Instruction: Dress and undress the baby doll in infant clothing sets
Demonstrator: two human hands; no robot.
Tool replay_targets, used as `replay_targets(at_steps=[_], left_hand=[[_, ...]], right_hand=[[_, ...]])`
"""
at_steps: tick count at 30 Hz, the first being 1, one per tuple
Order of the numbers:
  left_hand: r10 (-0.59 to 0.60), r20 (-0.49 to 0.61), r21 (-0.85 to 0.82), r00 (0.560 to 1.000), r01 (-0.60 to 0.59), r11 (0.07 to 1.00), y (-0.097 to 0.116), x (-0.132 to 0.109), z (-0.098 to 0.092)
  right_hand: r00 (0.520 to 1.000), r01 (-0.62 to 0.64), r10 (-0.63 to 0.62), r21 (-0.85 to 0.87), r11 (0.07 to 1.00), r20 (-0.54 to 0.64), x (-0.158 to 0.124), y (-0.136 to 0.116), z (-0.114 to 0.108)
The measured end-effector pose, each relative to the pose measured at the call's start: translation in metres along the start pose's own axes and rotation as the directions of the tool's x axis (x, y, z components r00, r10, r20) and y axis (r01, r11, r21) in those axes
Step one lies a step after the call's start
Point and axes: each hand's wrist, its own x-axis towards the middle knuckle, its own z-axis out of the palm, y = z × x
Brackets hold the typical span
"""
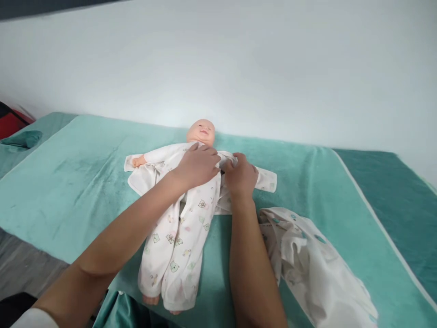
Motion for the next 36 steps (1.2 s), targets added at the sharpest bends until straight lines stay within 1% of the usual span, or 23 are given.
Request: replay_targets(at_steps=[2,3,5,7,9,12,16,19,22,25,30,33,36], left_hand=[[-0.021,0.134,0.062,0.991,0.012,0.998,0.014,0.022,0.003],[-0.032,0.169,0.075,0.985,0.019,0.997,0.02,0.032,0.006],[-0.057,0.196,0.093,0.979,0.039,0.995,0.027,0.05,0.015],[-0.08,0.222,0.107,0.972,0.057,0.993,0.029,0.064,0.023],[-0.111,0.277,0.109,0.954,0.083,0.991,0.027,0.075,0.028],[-0.149,0.33,0.115,0.932,0.117,0.987,0.023,0.084,0.03],[-0.15,0.298,0.144,0.943,0.111,0.983,0.024,0.082,0.025],[-0.151,0.276,0.187,0.949,0.101,0.977,0.024,0.074,0.016],[-0.166,0.247,0.223,0.955,0.111,0.968,0.018,0.067,0.003],[-0.208,0.192,0.256,0.959,0.156,0.954,0.007,0.059,-0.01],[-0.263,0.137,0.282,0.955,0.217,0.935,-0.009,0.048,-0.03],[-0.291,0.096,0.285,0.952,0.253,0.924,-0.01,0.042,-0.037],[-0.29,0.104,0.275,0.951,0.253,0.928,-0.01,0.038,-0.04]], right_hand=[[1.0,0.012,-0.012,-0.003,1.0,0.026,0.0,0.001,-0.002],[0.999,0.019,-0.019,-0.002,1.0,0.037,0.0,0.001,-0.003],[0.998,0.032,-0.031,-0.003,0.999,0.052,0.0,0.002,-0.005],[0.998,0.029,-0.029,-0.007,1.0,0.054,0.001,0.002,-0.006],[0.999,0.023,-0.022,-0.007,1.0,0.049,0.002,0.003,-0.006],[0.998,0.009,-0.009,0.003,1.0,0.058,0.004,0.004,-0.006],[0.993,-0.076,0.072,0.038,0.996,0.097,0.007,0.007,-0.01],[0.989,-0.125,0.117,0.08,0.989,0.096,0.007,0.01,-0.014],[0.991,-0.127,0.119,0.131,0.983,0.067,0.007,0.014,-0.016],[0.993,-0.116,0.111,0.176,0.977,0.042,0.01,0.02,-0.015],[0.995,-0.094,0.102,0.279,0.956,-0.013,0.014,0.029,-0.011],[0.991,-0.101,0.127,0.4,0.911,-0.038,0.019,0.034,-0.006],[0.988,-0.122,0.153,0.539,0.833,-0.012,0.027,0.041,0.003]])
